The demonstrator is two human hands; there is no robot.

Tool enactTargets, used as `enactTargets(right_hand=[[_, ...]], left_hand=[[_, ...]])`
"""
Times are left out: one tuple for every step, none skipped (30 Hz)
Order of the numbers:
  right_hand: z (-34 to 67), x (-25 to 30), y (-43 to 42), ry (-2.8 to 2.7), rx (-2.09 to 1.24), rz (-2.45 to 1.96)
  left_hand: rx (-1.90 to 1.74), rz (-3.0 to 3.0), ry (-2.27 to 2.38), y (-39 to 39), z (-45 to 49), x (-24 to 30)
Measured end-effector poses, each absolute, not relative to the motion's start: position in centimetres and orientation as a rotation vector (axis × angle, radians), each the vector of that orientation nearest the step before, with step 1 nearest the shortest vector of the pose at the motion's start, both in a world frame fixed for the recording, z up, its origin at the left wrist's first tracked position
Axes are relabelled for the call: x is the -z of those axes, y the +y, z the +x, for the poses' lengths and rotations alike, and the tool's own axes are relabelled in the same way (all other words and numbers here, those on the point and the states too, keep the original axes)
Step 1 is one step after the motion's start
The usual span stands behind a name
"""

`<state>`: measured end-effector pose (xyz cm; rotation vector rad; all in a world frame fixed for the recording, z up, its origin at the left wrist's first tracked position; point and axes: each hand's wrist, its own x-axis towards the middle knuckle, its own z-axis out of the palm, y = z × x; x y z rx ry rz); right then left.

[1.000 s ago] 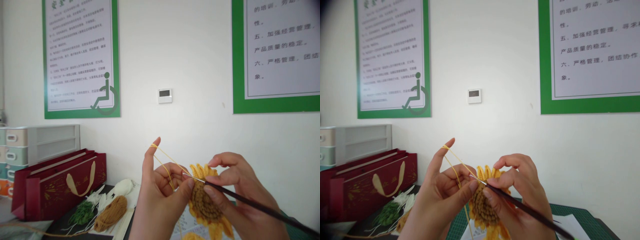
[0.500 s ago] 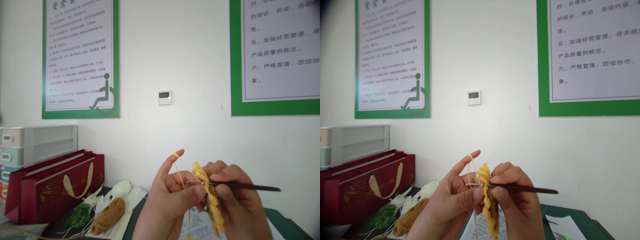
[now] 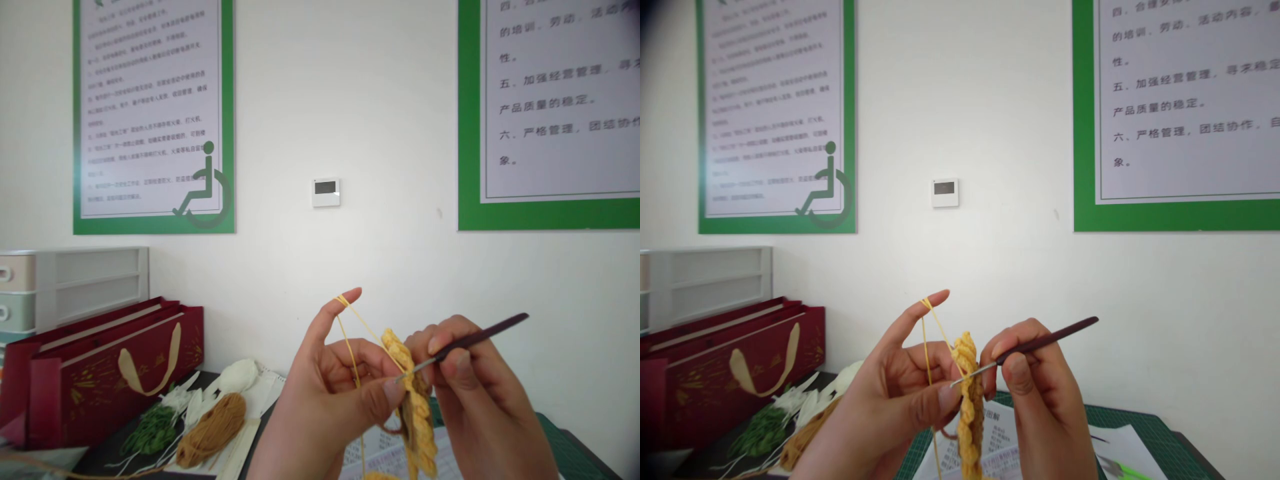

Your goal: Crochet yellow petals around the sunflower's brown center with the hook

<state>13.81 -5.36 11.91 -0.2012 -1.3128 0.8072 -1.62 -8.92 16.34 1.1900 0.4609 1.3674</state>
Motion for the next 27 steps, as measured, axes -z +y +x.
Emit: enactTargets(right_hand=[[13.9, -12.0, -5.4, -1.327, -0.805, -0.182], [14.0, -12.1, -5.5, -1.343, -0.801, -0.165], [14.1, -12.1, -5.5, -1.357, -0.796, -0.155], [14.1, -12.2, -5.6, -1.37, -0.793, -0.152], [14.2, -12.2, -5.6, -1.382, -0.787, -0.152], [14.3, -12.2, -5.7, -1.394, -0.781, -0.151], [14.4, -12.2, -5.7, -1.403, -0.778, -0.151], [14.5, -12.2, -5.7, -1.413, -0.778, -0.146], [14.6, -12.2, -5.8, -1.422, -0.779, -0.141], [14.7, -12.2, -5.8, -1.43, -0.782, -0.138], [14.8, -12.2, -5.8, -1.438, -0.784, -0.136], [14.8, -12.2, -5.8, -1.445, -0.784, -0.135], [14.9, -12.3, -5.8, -1.452, -0.779, -0.134], [14.9, -12.3, -5.8, -1.46, -0.771, -0.138], [15.0, -12.3, -5.8, -1.464, -0.758, -0.142], [15.0, -12.3, -5.9, -1.469, -0.739, -0.143], [15.0, -12.2, -5.9, -1.471, -0.715, -0.148], [15.0, -12.2, -6.1, -1.471, -0.685, -0.161], [15.1, -12.2, -6.2, -1.473, -0.646, -0.176], [15.2, -12.1, -6.4, -1.478, -0.598, -0.195], [15.3, -12.1, -6.5, -1.489, -0.547, -0.216], [15.4, -12.1, -6.7, -1.505, -0.497, -0.236], [15.5, -12.1, -6.8, -1.526, -0.448, -0.249], [15.7, -12.2, -7.0, -1.556, -0.409, -0.257], [15.8, -12.2, -7.1, -1.578, -0.377, -0.268], [15.9, -12.3, -7.2, -1.6, -0.35, -0.278], [16.0, -12.5, -7.2, -1.619, -0.321, -0.288]], left_hand=[[-1.358, 1.193, 0.466, -9.0, -1.6, -16.3], [-1.347, 1.196, 0.468, -9.0, -1.7, -16.4], [-1.335, 1.199, 0.47, -9.0, -1.7, -16.4], [-1.325, 1.2, 0.473, -9.1, -1.8, -16.4], [-1.317, 1.202, 0.474, -9.1, -1.8, -16.4], [-1.312, 1.206, 0.473, -9.1, -1.9, -16.4], [-1.306, 1.21, 0.471, -9.1, -1.9, -16.4], [-1.299, 1.213, 0.467, -9.1, -1.9, -16.3], [-1.293, 1.215, 0.463, -9.0, -2.0, -16.2], [-1.288, 1.215, 0.457, -9.0, -2.0, -16.2], [-1.283, 1.214, 0.451, -8.9, -2.0, -16.1], [-1.28, 1.213, 0.446, -8.8, -2.0, -16.0], [-1.277, 1.214, 0.445, -8.8, -2.0, -15.9], [-1.275, 1.216, 0.447, -8.7, -2.0, -15.9], [-1.274, 1.218, 0.452, -8.7, -2.0, -15.9], [-1.273, 1.221, 0.459, -8.7, -2.0, -15.9], [-1.276, 1.224, 0.468, -8.7, -2.0, -15.9], [-1.28, 1.228, 0.477, -8.7, -2.0, -16.0], [-1.287, 1.232, 0.484, -8.7, -2.0, -16.0], [-1.294, 1.235, 0.49, -8.7, -2.0, -16.1], [-1.3, 1.237, 0.497, -8.7, -1.9, -16.2], [-1.305, 1.238, 0.504, -8.8, -1.9, -16.2], [-1.31, 1.237, 0.511, -8.8, -1.8, -16.2], [-1.314, 1.236, 0.518, -8.8, -1.8, -16.2], [-1.32, 1.236, 0.524, -8.8, -1.7, -16.2], [-1.326, 1.236, 0.531, -8.9, -1.7, -16.2], [-1.335, 1.238, 0.538, -8.9, -1.7, -16.2]])
